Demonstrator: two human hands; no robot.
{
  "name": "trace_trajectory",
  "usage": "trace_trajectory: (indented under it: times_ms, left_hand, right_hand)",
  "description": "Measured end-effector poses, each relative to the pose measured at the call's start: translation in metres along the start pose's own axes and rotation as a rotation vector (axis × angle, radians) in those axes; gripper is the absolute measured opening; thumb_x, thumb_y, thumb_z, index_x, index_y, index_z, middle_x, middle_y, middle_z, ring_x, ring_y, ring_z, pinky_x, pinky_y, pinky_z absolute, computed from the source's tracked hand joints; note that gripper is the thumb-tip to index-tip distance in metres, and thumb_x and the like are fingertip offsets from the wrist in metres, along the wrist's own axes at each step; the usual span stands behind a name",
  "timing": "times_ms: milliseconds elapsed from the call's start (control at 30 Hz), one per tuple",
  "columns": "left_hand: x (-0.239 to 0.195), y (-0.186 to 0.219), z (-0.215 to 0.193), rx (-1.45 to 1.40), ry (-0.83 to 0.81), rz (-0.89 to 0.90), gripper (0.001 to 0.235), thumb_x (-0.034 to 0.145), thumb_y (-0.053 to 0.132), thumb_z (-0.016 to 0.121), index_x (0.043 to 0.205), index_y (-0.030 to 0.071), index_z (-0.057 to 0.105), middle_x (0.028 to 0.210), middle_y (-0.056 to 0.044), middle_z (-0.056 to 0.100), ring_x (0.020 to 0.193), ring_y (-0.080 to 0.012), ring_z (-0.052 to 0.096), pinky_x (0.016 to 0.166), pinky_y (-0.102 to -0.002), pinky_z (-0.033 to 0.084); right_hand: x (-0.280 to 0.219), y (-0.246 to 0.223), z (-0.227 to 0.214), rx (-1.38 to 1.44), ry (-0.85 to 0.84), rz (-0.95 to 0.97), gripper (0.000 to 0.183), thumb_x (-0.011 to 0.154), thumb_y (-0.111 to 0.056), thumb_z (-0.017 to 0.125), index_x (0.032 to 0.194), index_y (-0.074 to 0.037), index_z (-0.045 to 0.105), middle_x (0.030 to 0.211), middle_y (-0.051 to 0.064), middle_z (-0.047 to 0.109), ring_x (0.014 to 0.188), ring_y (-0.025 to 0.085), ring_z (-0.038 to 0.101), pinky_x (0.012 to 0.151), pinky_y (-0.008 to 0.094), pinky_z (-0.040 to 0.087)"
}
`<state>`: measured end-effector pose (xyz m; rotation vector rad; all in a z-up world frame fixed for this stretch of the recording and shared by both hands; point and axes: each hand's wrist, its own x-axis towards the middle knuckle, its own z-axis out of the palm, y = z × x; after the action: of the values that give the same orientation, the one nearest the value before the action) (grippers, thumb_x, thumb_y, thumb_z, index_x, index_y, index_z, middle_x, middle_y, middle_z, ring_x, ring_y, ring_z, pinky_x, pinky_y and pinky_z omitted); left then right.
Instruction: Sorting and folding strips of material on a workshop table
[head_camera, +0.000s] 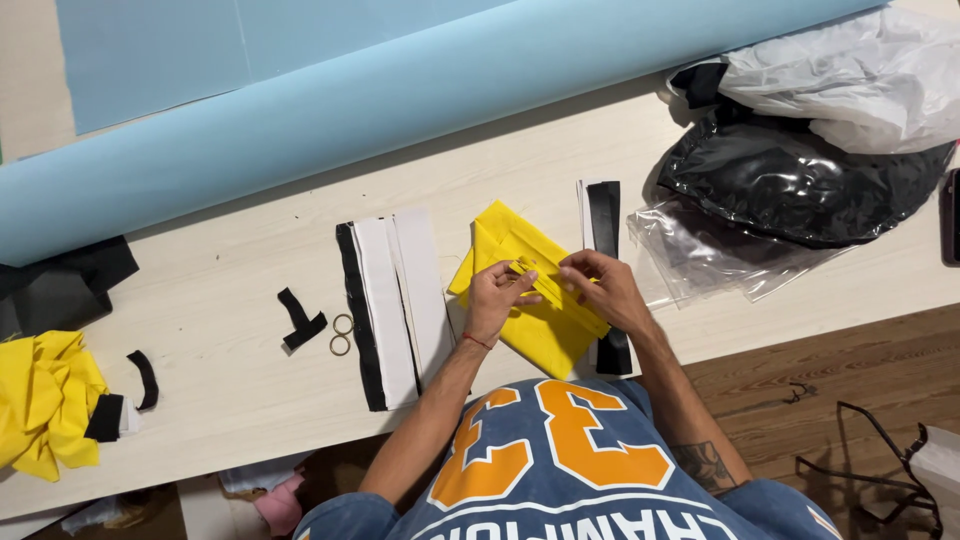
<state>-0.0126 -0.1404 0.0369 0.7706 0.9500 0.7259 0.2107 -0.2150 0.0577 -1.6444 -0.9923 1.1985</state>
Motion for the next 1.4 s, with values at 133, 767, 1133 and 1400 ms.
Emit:
trace_trajectory:
  times_ms: [133,767,1133,1400]
  left_hand:
    - [0.004,-0.003,-0.002,-0.006,0.004,0.01,0.036,0.102,0.012,0.096,0.124,-0.011,0.079,0.099,-0.023,0.082,0.09,-0.0272,0.087,0.078,-0.047,0.08]
    - [-0.013,0.01,-0.006,0.025,-0.056,0.048,0.039,0.1,0.008,0.096,0.128,-0.012,0.077,0.109,-0.027,0.085,0.098,-0.0338,0.089,0.079,-0.046,0.079]
    - [-0.03,0.014,-0.007,-0.013,-0.067,0.08,0.043,0.097,-0.002,0.096,0.13,-0.017,0.073,0.114,-0.03,0.084,0.101,-0.0325,0.089,0.08,-0.044,0.079]
    - [-0.039,0.022,-0.014,0.017,-0.063,0.081,0.04,0.1,0.0,0.094,0.13,-0.017,0.073,0.113,-0.029,0.083,0.099,-0.0298,0.089,0.081,-0.041,0.079]
  right_hand:
    - [-0.002,0.008,0.005,-0.08,-0.102,-0.031,0.028,0.104,-0.011,0.09,0.129,0.003,0.086,0.098,0.023,0.085,0.09,0.027,0.078,0.076,0.043,0.07]
    - [-0.02,-0.004,0.011,0.098,-0.133,-0.037,0.023,0.103,-0.005,0.089,0.121,0.008,0.085,0.085,0.014,0.078,0.075,0.026,0.086,0.075,0.041,0.071]
    - [-0.024,-0.005,0.018,0.069,-0.167,-0.07,0.024,0.104,-0.004,0.088,0.124,0.009,0.085,0.086,0.016,0.078,0.076,0.026,0.085,0.076,0.043,0.072]
    - [-0.026,-0.018,0.025,0.065,-0.203,-0.104,0.02,0.105,-0.002,0.086,0.122,0.007,0.085,0.086,0.014,0.078,0.077,0.025,0.086,0.077,0.041,0.071]
